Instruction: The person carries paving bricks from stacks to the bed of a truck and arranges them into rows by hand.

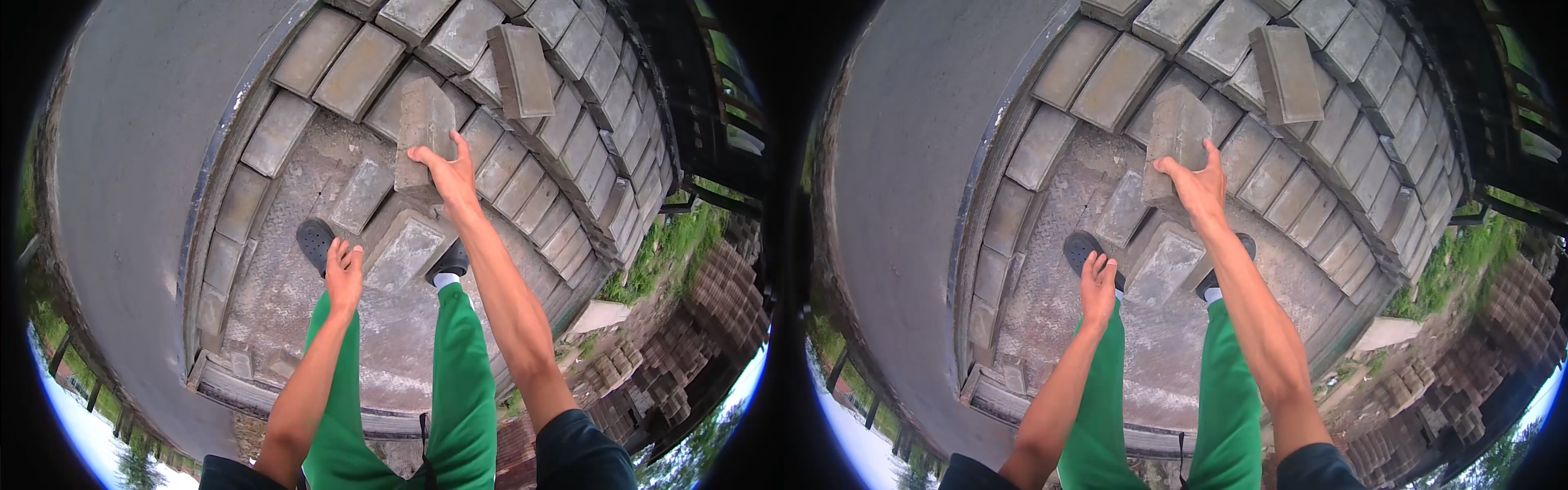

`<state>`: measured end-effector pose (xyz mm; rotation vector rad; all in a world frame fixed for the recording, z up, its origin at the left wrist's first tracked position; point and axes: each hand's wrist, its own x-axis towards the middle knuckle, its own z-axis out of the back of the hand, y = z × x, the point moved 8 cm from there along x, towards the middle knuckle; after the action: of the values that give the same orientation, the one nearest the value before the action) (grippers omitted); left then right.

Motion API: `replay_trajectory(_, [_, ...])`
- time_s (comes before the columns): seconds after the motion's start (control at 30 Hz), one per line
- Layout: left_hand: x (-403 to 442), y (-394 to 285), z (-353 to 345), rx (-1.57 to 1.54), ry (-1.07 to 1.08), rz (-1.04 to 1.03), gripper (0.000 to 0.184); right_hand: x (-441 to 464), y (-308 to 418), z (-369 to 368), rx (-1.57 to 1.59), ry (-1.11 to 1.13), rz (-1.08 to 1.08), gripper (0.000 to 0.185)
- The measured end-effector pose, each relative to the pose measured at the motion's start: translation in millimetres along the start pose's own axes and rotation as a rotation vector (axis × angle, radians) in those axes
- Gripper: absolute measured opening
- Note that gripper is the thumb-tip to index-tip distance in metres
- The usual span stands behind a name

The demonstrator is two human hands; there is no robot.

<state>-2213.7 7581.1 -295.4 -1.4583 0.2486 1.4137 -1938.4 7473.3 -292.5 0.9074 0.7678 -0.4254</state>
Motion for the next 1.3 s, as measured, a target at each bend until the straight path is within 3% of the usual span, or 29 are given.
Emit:
replay_trajectory(0.13, [-67, 48, 15, 0.107, -0.002, 0.054, 0.064, 13, -18, -37, 0.034, 0.057, -0.128, 0.104])
replay_trajectory(0.2, [-84, 66, 16, 0.138, 0.021, 0.043, 0.063, 25, -12, -42, -0.299, -0.079, -0.135, 0.103])
replay_trajectory(0.3, [-105, 84, 15, 0.124, 0.034, 0.061, 0.063, 41, 21, -55, -0.367, -0.169, -0.124, 0.104])
replay_trajectory(0.43, [-124, 100, 7, 0.214, 0.118, 0.087, 0.063, 88, 5, -86, -0.177, -0.289, -0.086, 0.110])
replay_trajectory(0.5, [-125, 103, 0, 0.231, 0.150, 0.087, 0.064, 79, -1, -109, -0.600, 0.016, 0.149, 0.110])
replay_trajectory(0.53, [-125, 102, -4, 0.274, 0.182, 0.058, 0.065, 78, -12, -106, -0.605, 0.016, 0.152, 0.110])
replay_trajectory(0.6, [-122, 98, -10, 0.317, 0.208, 0.025, 0.066, 74, -13, -106, -1.008, -0.029, 0.368, 0.097])
replay_trajectory(0.63, [-123, 95, -14, 0.331, 0.237, 0.021, 0.068, 75, -10, -104, -1.045, -0.100, 0.433, 0.087])
replay_trajectory(0.87, [-113, 87, -31, 0.288, 0.217, -0.055, 0.066, 77, 7, -89, -1.198, -0.176, 0.643, 0.082])
replay_trajectory(0.93, [-112, 90, -36, 0.301, 0.221, -0.036, 0.065, 92, 24, -75, -1.120, 0.221, 0.523, 0.080])
replay_trajectory(1.03, [-107, 94, -46, 0.353, 0.249, -0.056, 0.064, 103, 97, -12, -1.056, -0.103, 0.920, 0.078])
replay_trajectory(1.1, [-108, 93, -53, 0.385, 0.267, -0.079, 0.064, 114, 134, 52, -1.019, -0.439, 0.954, 0.086])
replay_trajectory(1.17, [-105, 93, -58, 0.391, 0.304, -0.049, 0.062, 145, 137, 105, -1.062, -0.607, 0.713, 0.109])
replay_trajectory(1.2, [-103, 94, -59, 0.389, 0.300, -0.047, 0.062, 161, 136, 122, -1.061, -0.603, 0.716, 0.109])
replay_trajectory(1.27, [-101, 97, -63, 0.404, 0.327, -0.045, 0.062, 207, 104, 137, -1.027, -0.256, 0.430, 0.133])
replay_trajectory(1.3, [-100, 96, -65, 0.402, 0.321, -0.041, 0.062, 208, 102, 139, -1.087, -0.205, 0.404, 0.139])
